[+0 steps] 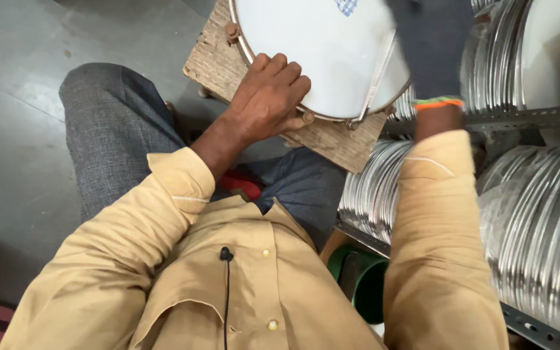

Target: The person tightens screws on the rim of a percussion instrument using a small wrench, handling each screw one at a time while holding the instrument on a wooden block.

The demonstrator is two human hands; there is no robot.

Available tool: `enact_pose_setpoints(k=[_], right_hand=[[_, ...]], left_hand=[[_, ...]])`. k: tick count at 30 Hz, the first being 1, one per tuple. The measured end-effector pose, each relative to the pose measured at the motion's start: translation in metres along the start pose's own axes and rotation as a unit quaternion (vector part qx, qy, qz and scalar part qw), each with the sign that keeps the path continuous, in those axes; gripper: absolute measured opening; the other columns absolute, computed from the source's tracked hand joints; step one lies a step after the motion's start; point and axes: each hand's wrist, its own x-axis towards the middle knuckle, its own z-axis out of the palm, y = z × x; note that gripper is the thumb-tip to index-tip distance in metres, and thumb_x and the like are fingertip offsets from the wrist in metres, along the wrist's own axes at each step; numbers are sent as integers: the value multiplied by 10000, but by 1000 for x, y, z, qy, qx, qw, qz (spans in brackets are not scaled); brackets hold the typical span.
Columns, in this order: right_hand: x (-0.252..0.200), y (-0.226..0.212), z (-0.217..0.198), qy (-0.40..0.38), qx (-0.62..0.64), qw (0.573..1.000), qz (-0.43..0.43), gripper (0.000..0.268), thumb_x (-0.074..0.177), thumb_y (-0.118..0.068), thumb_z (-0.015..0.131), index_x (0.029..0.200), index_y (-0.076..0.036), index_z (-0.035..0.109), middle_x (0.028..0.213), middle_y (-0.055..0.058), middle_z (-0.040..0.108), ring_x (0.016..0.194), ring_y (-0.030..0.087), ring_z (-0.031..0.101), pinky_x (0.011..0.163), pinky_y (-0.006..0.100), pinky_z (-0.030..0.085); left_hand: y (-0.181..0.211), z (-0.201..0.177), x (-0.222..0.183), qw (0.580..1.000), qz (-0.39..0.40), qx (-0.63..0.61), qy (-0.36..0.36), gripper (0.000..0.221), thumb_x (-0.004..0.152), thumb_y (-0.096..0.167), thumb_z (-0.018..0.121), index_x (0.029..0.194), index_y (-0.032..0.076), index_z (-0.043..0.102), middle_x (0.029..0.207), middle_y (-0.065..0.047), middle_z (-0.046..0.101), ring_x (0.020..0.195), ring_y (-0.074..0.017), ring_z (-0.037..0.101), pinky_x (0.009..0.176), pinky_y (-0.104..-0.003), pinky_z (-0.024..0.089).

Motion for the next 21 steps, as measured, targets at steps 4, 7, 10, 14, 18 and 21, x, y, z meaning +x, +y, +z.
enact_pose_setpoints(k=[4,7,10,14,18,21], right_hand=[[-99,51,-42,-12,-29,983,178,192,977,-168,768,960,4,686,915,162,704,804,301,675,726,421,528],[-183,29,-63,-16,69,889,453,250,992,-253,722,921,-30,634,859,108,677,774,259,687,672,382,556],[-241,-42,-86,-4,-25,922,387,224,1042,-139,709,937,26,600,847,181,609,767,322,579,755,452,489],[-262,-153,-103,-19,-16,911,412,134,1042,-136,685,960,-31,671,847,162,626,744,309,620,722,412,499],[-238,-218,-112,-122,11,950,288,147,947,-177,721,1051,-74,727,930,118,720,740,284,670,690,402,528],[-196,-235,-107,-222,113,957,147,178,899,-165,658,1062,-170,729,845,89,684,697,310,630,622,445,484]], left_hand=[[4,6,7,1000,22,-4,11,561,664,438,915,992,96,617,978,-66,590,954,-255,540,834,-412,383],[9,11,8,1000,15,-6,7,551,678,446,928,984,113,613,966,-43,583,957,-238,537,832,-408,374],[6,5,8,1000,6,7,-3,591,633,465,931,996,118,620,982,-32,589,977,-230,539,845,-409,371],[2,3,10,1000,7,10,-27,666,551,492,928,1021,119,639,1000,-32,601,987,-227,542,852,-421,369],[2,5,11,999,18,31,-23,682,539,505,916,1034,123,644,1018,-28,606,1008,-226,549,866,-428,373],[5,10,7,999,18,11,-36,625,608,489,910,1032,122,636,1033,-24,607,1023,-225,549,866,-424,366]])
